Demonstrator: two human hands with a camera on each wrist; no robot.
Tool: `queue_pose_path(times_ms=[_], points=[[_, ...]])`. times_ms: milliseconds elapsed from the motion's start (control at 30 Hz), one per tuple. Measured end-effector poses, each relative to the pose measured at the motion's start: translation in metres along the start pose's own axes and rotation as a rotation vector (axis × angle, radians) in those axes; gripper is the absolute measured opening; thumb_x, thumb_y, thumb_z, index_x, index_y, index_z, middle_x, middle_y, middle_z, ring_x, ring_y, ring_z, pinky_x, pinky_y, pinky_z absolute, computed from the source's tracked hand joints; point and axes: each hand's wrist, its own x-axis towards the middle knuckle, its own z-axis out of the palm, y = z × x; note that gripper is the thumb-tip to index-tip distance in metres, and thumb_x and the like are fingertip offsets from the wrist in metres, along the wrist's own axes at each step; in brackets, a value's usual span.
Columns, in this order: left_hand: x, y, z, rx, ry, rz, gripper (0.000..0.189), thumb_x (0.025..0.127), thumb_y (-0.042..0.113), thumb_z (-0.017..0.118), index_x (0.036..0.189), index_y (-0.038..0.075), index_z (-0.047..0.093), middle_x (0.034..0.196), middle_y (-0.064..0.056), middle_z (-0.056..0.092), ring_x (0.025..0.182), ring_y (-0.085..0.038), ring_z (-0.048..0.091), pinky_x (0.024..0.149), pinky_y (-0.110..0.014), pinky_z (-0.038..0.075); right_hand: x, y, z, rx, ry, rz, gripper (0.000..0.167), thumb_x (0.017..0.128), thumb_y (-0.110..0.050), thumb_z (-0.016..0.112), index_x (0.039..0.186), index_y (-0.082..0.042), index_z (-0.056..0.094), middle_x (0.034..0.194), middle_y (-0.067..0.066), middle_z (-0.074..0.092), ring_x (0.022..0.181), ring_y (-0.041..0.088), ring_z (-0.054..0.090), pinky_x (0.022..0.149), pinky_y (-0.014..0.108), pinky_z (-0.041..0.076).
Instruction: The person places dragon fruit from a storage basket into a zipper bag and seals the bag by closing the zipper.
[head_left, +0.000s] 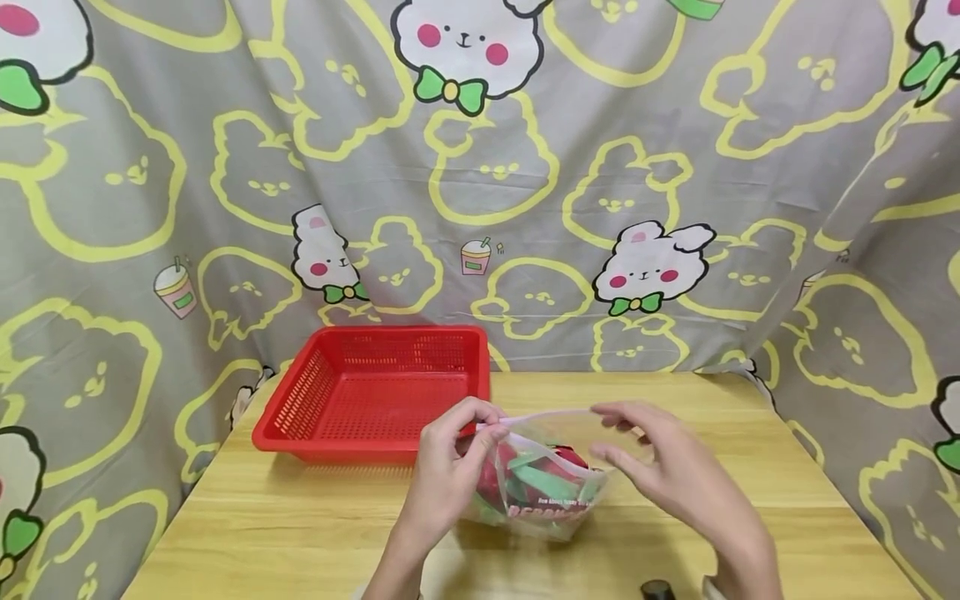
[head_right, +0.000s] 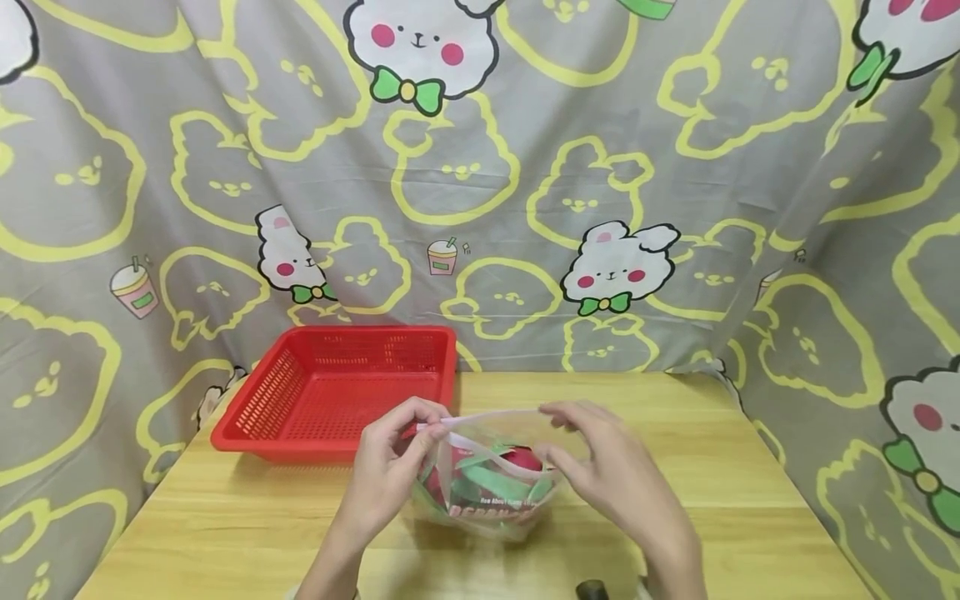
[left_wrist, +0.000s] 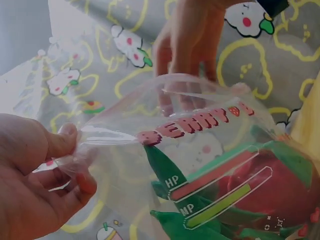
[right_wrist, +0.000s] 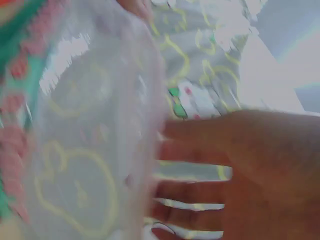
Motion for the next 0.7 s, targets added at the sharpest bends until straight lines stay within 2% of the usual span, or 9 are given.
queue_pose_path(times_ms=[133, 233, 300, 400, 467, 533, 600, 700], points=[[0.000, -0.002, 0.000, 0.015, 0.019, 0.010, 0.005, 0.094, 0.010, 0.074, 0.094, 0.010, 0.069, 0.086, 0.003, 0.068, 0.067, -0.020, 0.062, 0.060, -0.028, 0.056, -0.008, 0.019, -0.012, 0.013, -0.059, -0.048, 0.088, 0.077, -0.044, 0.088, 0.153, -0.023, 0.046, 0.142, 0.000, 0.057, 0.125, 0.028, 0.058, 0.095, 0.056, 0.049], [0.001, -0.006, 0.000, 0.030, 0.038, 0.031, 0.005, 0.094, 0.010, 0.074, 0.095, 0.010, 0.069, 0.082, 0.001, 0.067, 0.065, -0.018, 0.058, 0.057, -0.026, 0.052, -0.007, 0.029, -0.014, -0.021, -0.081, -0.041, 0.097, 0.073, -0.043, 0.090, 0.155, -0.022, 0.042, 0.143, 0.007, 0.055, 0.126, 0.033, 0.054, 0.093, 0.059, 0.049], [0.001, -0.008, -0.002, 0.029, 0.046, 0.044, 0.005, 0.095, 0.010, 0.074, 0.096, 0.010, 0.070, 0.083, 0.001, 0.067, 0.065, -0.019, 0.057, 0.057, -0.025, 0.050, -0.003, 0.035, -0.012, -0.014, -0.090, -0.012, 0.082, 0.076, -0.040, 0.089, 0.146, -0.020, 0.053, 0.136, 0.007, 0.060, 0.120, 0.032, 0.057, 0.091, 0.057, 0.050], [0.002, -0.011, -0.005, 0.023, 0.039, 0.055, 0.005, 0.095, 0.011, 0.074, 0.095, 0.009, 0.070, 0.083, 0.003, 0.068, 0.064, -0.018, 0.055, 0.055, -0.023, 0.047, 0.002, 0.044, -0.010, 0.053, -0.135, 0.023, 0.039, 0.087, -0.034, 0.082, 0.120, -0.017, 0.071, 0.109, -0.002, 0.071, 0.096, 0.021, 0.065, 0.080, 0.043, 0.055], [0.003, -0.013, -0.009, 0.017, 0.031, 0.057, 0.005, 0.093, 0.011, 0.076, 0.093, 0.010, 0.071, 0.083, 0.004, 0.068, 0.065, -0.016, 0.055, 0.054, -0.022, 0.044, 0.006, 0.049, -0.008, 0.125, -0.163, 0.034, 0.014, 0.094, -0.028, 0.076, 0.102, -0.017, 0.075, 0.090, -0.007, 0.071, 0.080, 0.012, 0.065, 0.070, 0.033, 0.055], [0.004, -0.015, -0.014, -0.002, 0.008, 0.061, 0.008, 0.090, 0.009, 0.079, 0.092, 0.010, 0.071, 0.083, 0.003, 0.068, 0.066, -0.014, 0.056, 0.055, -0.022, 0.044, 0.009, 0.053, -0.007, 0.156, -0.167, 0.033, 0.008, 0.096, -0.023, 0.073, 0.092, -0.017, 0.075, 0.079, -0.010, 0.068, 0.068, 0.007, 0.058, 0.062, 0.027, 0.051], [0.005, -0.016, -0.021, -0.022, -0.041, 0.058, 0.015, 0.086, 0.007, 0.082, 0.097, 0.010, 0.071, 0.084, 0.001, 0.069, 0.069, -0.015, 0.059, 0.057, -0.023, 0.048, 0.011, 0.057, -0.004, 0.162, -0.145, 0.022, 0.009, 0.097, -0.019, 0.072, 0.089, -0.017, 0.075, 0.077, -0.010, 0.067, 0.067, 0.006, 0.057, 0.060, 0.026, 0.050], [0.005, -0.015, -0.030, 0.013, -0.182, 0.047, 0.029, 0.081, 0.012, 0.087, 0.106, 0.014, 0.071, 0.087, 0.002, 0.069, 0.075, -0.015, 0.062, 0.064, -0.026, 0.052, 0.012, 0.063, 0.000, 0.179, -0.115, -0.001, 0.009, 0.097, -0.018, 0.072, 0.089, -0.019, 0.074, 0.078, -0.007, 0.068, 0.066, 0.007, 0.056, 0.059, 0.027, 0.050]])
